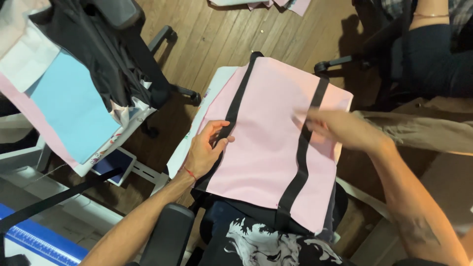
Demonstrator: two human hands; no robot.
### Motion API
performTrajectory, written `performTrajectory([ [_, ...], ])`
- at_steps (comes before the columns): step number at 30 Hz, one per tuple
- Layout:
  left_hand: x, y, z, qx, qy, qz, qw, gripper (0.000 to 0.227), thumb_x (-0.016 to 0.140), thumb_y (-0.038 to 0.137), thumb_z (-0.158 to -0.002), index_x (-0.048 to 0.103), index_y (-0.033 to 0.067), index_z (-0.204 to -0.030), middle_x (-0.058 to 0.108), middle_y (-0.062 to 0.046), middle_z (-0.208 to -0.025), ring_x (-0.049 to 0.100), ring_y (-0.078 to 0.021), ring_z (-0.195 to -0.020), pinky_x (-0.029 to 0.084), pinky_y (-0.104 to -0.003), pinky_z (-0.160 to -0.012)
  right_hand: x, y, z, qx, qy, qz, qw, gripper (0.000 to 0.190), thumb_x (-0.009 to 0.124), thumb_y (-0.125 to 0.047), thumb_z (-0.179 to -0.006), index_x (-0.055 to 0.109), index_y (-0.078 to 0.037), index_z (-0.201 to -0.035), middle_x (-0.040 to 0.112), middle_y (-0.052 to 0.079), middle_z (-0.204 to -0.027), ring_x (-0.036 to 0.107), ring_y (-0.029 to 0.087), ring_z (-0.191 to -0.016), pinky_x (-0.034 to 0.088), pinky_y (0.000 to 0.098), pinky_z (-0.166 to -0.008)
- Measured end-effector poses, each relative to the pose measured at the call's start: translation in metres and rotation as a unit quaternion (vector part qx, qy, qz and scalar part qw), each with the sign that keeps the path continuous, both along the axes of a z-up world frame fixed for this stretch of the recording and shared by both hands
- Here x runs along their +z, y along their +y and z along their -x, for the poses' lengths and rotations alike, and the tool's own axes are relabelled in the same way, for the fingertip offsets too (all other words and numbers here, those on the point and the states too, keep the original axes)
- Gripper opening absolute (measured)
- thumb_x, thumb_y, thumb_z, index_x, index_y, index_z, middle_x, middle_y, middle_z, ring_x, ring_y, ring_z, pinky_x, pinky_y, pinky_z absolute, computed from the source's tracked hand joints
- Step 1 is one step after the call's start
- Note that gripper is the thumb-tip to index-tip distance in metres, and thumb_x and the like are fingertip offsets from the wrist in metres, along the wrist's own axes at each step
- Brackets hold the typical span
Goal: The person is assembling a pink tote bag, aligning the black straps and fabric edges, and then sewing them using a sewing machine.
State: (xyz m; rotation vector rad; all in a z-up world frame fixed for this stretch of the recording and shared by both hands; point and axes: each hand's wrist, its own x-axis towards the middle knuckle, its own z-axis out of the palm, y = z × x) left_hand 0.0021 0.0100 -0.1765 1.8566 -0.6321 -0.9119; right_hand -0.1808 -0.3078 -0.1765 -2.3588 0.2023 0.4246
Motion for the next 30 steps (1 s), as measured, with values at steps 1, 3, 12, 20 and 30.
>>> performTrajectory([
  [1, 0.004, -0.002, 0.0, -0.002, -0.006, -0.014, 1.0, 0.039, 0.061, -0.002, -0.095, 0.054, 0.0047, -0.133, 0.078, -0.01, -0.108, 0.073, -0.0105, -0.098, 0.055, -0.024, -0.075, 0.002, -0.006, -0.02, -0.05, -0.002, -0.035, 0.998, 0.065, 0.057, -0.017, -0.095, 0.043, -0.025, -0.158, 0.059, 0.016, -0.07, 0.061, 0.028, -0.061, 0.051, 0.0394, -0.06],
  [3, 0.008, -0.008, 0.002, -0.002, 0.002, -0.025, 1.0, 0.04, 0.061, -0.001, -0.095, 0.055, 0.0055, -0.133, 0.079, -0.01, -0.106, 0.072, -0.0103, -0.092, 0.055, -0.024, -0.072, 0.01, -0.003, -0.069, -0.056, -0.008, -0.007, 0.998, 0.072, 0.056, -0.012, -0.093, 0.036, -0.023, -0.161, 0.064, 0.016, -0.07, 0.064, 0.028, -0.06, 0.053, 0.0396, -0.061],
  [12, 0.007, -0.006, 0.001, 0.011, 0.03, 0.0, 0.999, 0.039, 0.06, -0.002, -0.094, 0.056, 0.0054, -0.133, 0.079, -0.01, -0.105, 0.07, -0.0077, -0.085, 0.056, -0.025, -0.071, -0.036, 0.024, -0.13, 0.034, -0.063, 0.092, 0.993, 0.079, 0.063, -0.011, -0.083, 0.037, -0.022, -0.156, 0.073, 0.015, -0.076, 0.07, 0.034, -0.063, 0.057, 0.0465, -0.063],
  [20, 0.0, -0.003, 0.001, 0.009, 0.041, -0.004, 0.999, 0.042, 0.06, -0.002, -0.093, 0.055, 0.0054, -0.134, 0.079, -0.009, -0.104, 0.069, -0.0089, -0.086, 0.056, -0.025, -0.074, 0.005, 0.105, -0.07, 0.1, -0.055, 0.088, 0.99, 0.084, 0.067, -0.018, -0.087, 0.027, -0.021, -0.161, 0.066, 0.016, -0.059, 0.067, 0.037, -0.054, 0.055, 0.0489, -0.056],
  [30, -0.02, -0.003, -0.004, -0.02, 0.077, 0.047, 0.996, 0.045, 0.062, -0.005, -0.093, 0.052, 0.0018, -0.137, 0.074, -0.011, -0.113, 0.071, -0.0121, -0.104, 0.055, -0.026, -0.085, 0.021, 0.089, -0.042, 0.004, -0.061, -0.015, 0.998, 0.079, 0.062, -0.014, -0.089, 0.031, -0.023, -0.161, 0.065, 0.013, -0.06, 0.066, 0.033, -0.053, 0.054, 0.0464, -0.058],
])
